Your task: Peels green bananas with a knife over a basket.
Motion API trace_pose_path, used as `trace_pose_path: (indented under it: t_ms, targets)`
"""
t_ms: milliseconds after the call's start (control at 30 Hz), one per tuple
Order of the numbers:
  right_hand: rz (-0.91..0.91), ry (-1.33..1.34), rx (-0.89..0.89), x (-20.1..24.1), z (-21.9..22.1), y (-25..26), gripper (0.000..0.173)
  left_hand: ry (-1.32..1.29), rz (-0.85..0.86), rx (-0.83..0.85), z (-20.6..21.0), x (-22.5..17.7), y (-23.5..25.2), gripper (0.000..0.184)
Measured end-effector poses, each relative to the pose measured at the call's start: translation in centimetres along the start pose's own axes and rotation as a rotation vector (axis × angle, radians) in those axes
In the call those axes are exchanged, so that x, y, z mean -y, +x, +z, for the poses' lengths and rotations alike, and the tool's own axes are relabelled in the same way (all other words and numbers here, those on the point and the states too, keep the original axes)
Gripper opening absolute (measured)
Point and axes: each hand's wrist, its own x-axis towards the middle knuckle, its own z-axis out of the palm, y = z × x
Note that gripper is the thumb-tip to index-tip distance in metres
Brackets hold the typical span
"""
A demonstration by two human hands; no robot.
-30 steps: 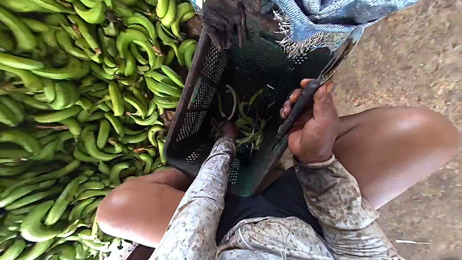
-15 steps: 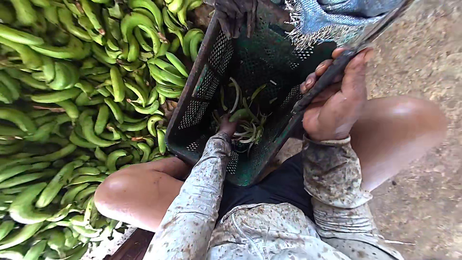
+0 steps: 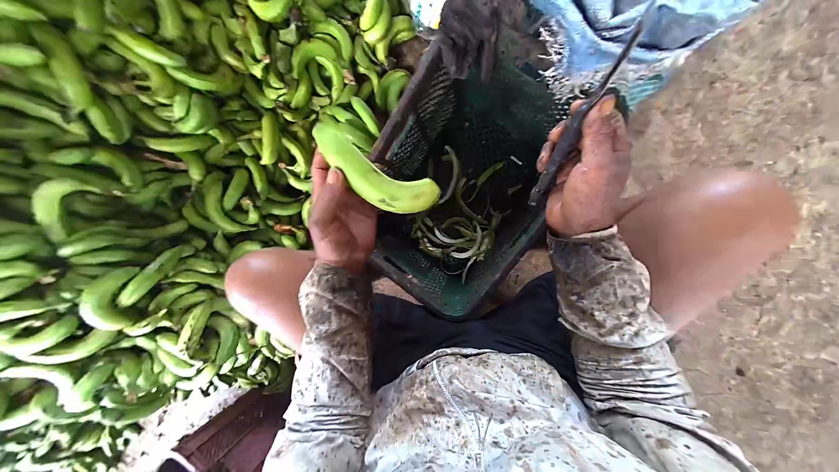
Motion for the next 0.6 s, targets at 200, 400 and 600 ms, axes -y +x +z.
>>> trace_pose_path:
  t_ms: [200, 400, 600]
  targets:
    - [0.126, -0.580, 0.508, -3.8, 2.4, -4.2, 0.038, -0.062, -0.442, -0.520, -0.4, 1.5, -0.9, 0.049]
    - [0.009, -0.740, 0.861, -5.1, 2.8, -6.9, 0.042, -0.045, -0.593, -0.417, -0.7, 1.7, -1.6, 0.043]
    - [-0.271, -0.840, 0.957, -6.5, 3.4, -7.9, 0.049, 0.064, -0.517, -0.439, 0.2, 2.6, -2.1, 0.036]
